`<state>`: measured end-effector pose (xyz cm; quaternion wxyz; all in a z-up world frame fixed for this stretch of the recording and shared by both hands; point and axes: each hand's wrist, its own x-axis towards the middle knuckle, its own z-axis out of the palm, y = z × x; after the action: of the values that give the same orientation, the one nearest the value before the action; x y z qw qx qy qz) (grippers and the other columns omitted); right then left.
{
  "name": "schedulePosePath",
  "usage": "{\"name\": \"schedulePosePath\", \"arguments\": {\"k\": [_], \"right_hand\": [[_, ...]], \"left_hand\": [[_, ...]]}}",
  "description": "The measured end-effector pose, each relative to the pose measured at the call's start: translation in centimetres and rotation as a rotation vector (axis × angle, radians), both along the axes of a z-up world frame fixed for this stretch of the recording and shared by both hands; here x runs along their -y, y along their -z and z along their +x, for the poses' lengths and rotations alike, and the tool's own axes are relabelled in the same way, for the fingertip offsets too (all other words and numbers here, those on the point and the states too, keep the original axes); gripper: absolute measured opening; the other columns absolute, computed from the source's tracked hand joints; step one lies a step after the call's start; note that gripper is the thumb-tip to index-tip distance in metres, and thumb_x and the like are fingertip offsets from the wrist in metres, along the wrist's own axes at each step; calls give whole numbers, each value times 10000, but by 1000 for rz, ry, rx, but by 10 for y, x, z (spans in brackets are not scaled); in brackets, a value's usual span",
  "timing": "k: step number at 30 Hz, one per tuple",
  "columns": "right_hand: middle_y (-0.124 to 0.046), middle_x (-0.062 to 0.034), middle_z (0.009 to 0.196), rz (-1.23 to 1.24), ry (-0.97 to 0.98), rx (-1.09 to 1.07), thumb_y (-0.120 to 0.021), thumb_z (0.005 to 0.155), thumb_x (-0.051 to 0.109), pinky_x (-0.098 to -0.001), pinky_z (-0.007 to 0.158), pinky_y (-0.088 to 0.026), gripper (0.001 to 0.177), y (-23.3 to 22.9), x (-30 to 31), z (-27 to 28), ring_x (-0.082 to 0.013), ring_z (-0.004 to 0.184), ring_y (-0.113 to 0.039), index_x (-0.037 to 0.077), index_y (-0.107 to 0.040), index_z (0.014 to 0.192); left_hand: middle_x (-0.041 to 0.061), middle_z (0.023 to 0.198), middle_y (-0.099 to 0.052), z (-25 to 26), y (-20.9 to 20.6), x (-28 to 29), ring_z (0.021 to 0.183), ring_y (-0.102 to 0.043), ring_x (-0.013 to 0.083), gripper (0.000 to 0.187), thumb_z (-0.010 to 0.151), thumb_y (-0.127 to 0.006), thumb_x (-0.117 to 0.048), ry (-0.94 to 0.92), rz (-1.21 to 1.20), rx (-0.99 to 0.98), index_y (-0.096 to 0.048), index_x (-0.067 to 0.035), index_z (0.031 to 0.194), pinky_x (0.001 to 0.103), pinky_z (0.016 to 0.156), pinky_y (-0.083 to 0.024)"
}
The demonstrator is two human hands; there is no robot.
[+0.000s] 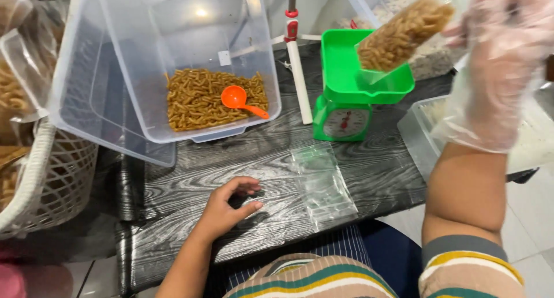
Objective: Packaging dried snacks into small plastic bags using a scoop and a scale for portioning.
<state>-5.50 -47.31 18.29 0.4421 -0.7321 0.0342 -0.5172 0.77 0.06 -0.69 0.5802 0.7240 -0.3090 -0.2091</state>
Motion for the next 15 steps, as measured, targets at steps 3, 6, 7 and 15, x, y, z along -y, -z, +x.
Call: {"name": "schedulePosePath", "arguments": {"k": [3, 6, 7, 15], "right_hand": [[-652, -152, 992, -31, -167, 122, -748, 1163, 344, -287, 606, -565, 363, -4, -46, 5, -200, 760, -680, 51, -548, 1090], [-682, -143, 851, -43, -84, -16, -722, 1150, 404, -282, 634, -635, 421, 7, -53, 7, -176, 719, -709, 3, -613, 1084], [-679, -140, 822, -7, -49, -39, -720, 1162, 330, -295, 588, -614, 339, 9, -56, 5, -177, 684, -698, 20, -605, 1086], [-593, -79, 865, -485, 384, -253, -728, 1199, 451, -367, 650, -481, 480, 49, -18, -16, -187, 758, -578, -23, -709, 1274]], "left_hand": [[28, 1101, -793, 1, 2, 0, 1020, -740, 161, 421, 803, -854, -197, -18, 12, -2, -697, -167, 1192, 303, 932, -552], [32, 1135, -786, 1, -1, 0, 1094, -737, 176, 436, 819, -829, -238, -7, 57, 6, -687, -164, 1225, 323, 989, -549], [27, 1121, -787, 1, -1, 0, 1075, -734, 167, 419, 818, -832, -229, -13, 50, 6, -691, -164, 1208, 317, 984, -544], [24, 1120, -787, 0, -2, 1, 1056, -727, 165, 376, 831, -818, -208, -19, 61, -14, -696, -155, 1182, 316, 969, -543]]}}
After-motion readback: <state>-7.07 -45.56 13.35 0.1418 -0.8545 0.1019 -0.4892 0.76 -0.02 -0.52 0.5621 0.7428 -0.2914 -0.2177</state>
